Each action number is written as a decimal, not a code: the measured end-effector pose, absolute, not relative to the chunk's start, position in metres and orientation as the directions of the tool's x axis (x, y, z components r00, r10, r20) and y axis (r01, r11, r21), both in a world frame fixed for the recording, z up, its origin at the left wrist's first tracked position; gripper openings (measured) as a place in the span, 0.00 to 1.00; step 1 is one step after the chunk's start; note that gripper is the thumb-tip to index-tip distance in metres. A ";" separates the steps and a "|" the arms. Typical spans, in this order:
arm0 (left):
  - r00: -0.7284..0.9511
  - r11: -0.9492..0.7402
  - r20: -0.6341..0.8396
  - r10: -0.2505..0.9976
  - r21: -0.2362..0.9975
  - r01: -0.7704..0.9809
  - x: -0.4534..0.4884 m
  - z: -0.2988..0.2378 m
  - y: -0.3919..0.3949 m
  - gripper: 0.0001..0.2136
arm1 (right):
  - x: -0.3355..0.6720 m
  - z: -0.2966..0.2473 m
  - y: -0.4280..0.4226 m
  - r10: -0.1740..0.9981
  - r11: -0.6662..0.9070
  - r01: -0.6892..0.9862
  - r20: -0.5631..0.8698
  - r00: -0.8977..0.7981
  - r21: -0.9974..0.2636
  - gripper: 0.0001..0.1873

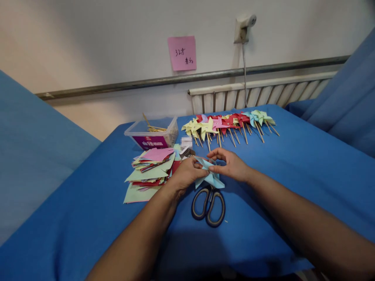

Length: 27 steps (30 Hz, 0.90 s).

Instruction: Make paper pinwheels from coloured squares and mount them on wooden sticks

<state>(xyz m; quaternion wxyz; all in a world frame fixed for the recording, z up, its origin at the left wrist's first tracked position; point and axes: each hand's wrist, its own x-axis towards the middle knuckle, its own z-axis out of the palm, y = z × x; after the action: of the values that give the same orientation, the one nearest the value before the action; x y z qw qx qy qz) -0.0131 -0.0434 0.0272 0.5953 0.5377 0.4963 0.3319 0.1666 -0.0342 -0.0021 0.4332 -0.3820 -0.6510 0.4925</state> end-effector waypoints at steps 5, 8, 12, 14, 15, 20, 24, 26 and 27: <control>0.282 0.208 -0.254 0.925 0.961 0.181 -0.015 0.028 -0.045 0.22 | 0.172 0.006 -0.037 0.906 0.287 0.093 0.238 -0.349 -0.953 0.24; 0.302 0.179 -0.235 0.924 0.963 0.201 -0.016 0.028 -0.045 0.22 | 0.172 0.006 -0.039 0.892 0.225 0.100 0.163 -0.421 -0.969 0.23; 0.312 0.143 -0.209 0.927 0.965 0.221 -0.017 0.025 -0.044 0.21 | 0.169 0.002 -0.041 0.892 0.156 0.065 0.113 -0.437 -0.986 0.19; 0.302 0.134 -0.199 0.932 0.966 0.223 -0.018 0.024 -0.042 0.22 | 0.166 0.000 -0.041 0.901 0.126 0.031 0.101 -0.422 -0.992 0.17; 0.294 0.130 -0.194 0.936 0.966 0.224 -0.018 0.023 -0.042 0.22 | 0.164 -0.002 -0.040 0.909 0.110 0.018 0.093 -0.407 -0.994 0.16; 0.096 0.138 -0.152 0.984 0.981 0.135 -0.010 0.023 -0.042 0.22 | 0.149 -0.008 -0.038 0.991 0.023 -0.136 0.041 -0.130 -0.990 0.18; 0.041 0.240 -0.236 0.971 0.952 -0.192 0.000 0.022 -0.046 0.19 | 0.138 -0.009 -0.038 0.997 -0.035 -0.392 -0.060 0.054 -0.919 0.22; 0.047 0.288 -0.288 0.956 0.908 -0.304 0.003 0.020 -0.048 0.16 | 0.134 -0.009 -0.039 0.989 -0.021 -0.467 -0.088 0.122 -0.884 0.24; 0.040 0.296 -0.301 0.953 0.894 -0.337 0.004 0.020 -0.049 0.16 | 0.133 -0.009 -0.040 0.985 -0.012 -0.489 -0.094 0.144 -0.872 0.24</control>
<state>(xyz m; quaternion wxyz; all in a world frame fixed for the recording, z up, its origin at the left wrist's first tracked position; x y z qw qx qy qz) 0.0042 -0.0491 0.0197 0.6459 0.3206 0.4805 0.4992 0.1328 -0.0401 -0.0088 0.6347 -0.4110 -0.3019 0.5806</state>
